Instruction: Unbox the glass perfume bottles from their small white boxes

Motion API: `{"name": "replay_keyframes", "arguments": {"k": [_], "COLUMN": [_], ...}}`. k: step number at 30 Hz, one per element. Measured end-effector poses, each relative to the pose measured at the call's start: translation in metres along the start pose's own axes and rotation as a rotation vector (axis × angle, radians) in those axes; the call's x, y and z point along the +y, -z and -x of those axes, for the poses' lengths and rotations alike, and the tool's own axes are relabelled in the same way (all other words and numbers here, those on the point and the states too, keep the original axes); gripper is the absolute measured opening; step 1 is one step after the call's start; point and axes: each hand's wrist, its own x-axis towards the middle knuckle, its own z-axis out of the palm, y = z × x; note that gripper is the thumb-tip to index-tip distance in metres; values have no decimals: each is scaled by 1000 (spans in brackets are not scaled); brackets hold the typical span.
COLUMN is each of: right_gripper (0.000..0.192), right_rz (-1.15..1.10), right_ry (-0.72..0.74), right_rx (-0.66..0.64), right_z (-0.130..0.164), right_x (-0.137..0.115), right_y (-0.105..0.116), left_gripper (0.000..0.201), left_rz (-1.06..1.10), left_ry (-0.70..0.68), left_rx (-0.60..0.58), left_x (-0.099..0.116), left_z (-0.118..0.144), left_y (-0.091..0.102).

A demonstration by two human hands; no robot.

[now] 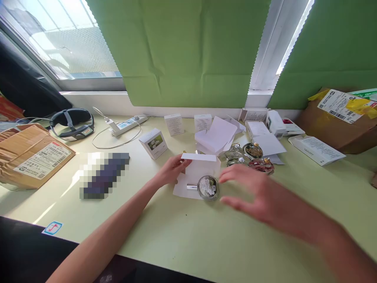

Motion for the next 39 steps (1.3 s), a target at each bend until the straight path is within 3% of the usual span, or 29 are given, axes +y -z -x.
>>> {"name": "replay_keyframes", "arguments": {"k": [1,3,5,8,10,13,14,16,19,21,22,23,25,27,29,32,35,39], "right_gripper": [57,69,68,76,84,87,87,86,81,76,74,69,58,51,49,43,37,40], "right_rz": [33,68,38,-233,-571,-895,-897,-831,-827,-920,-984,-1055,-1208,-1343,-1421,-1405,-1244,-994], "right_ry": [89,148,119,61,47,94,104,74,-18,-70,-99,-134,-208,-276,-298,-322,-415,-453], "right_rx": [-96,-133,-140,-196,-352,-656,-714,-736,-680,-607,-559,-501,-381,-271,-194,-118,32,181], "right_z": [-3,-12,-22,-23,-12,3,5,4,-4,-8,-9,-9,-9,-9,-7,-6,-7,-12], "right_x": [-10,-16,-11,4,11,10,9,6,11,19,25,30,40,48,53,51,36,7], "right_y": [-28,-71,-89,-77,-59,-40,-37,-39,-49,-56,-59,-61,-67,-72,-76,-79,-71,-56], "left_gripper": [39,39,41,43,43,41,40,35,45,44,43,41,33,17,3,10,9,8], "left_rz": [-6,-42,-75,-76,-16,124,176,278,309,161,39,-101,-361,-471,-497,-600,-725,-725], "left_ry": [-11,-42,-58,-24,48,152,155,34,-184,-269,-296,-301,-276,-298,-334,-404,-466,-476], "left_rx": [5,9,8,18,5,-66,-71,-3,47,113,80,-36,-409,-542,-528,-527,-473,-328], "left_x": [0,-1,0,6,19,59,77,114,155,163,161,156,141,125,117,117,120,114], "left_z": [0,-1,1,5,6,-7,-16,-37,-56,-53,-46,-39,-24,-17,-17,-24,-29,-36], "left_y": [-1,-1,3,17,30,44,45,41,24,11,5,0,-8,-14,-18,-23,-29,-28]}}
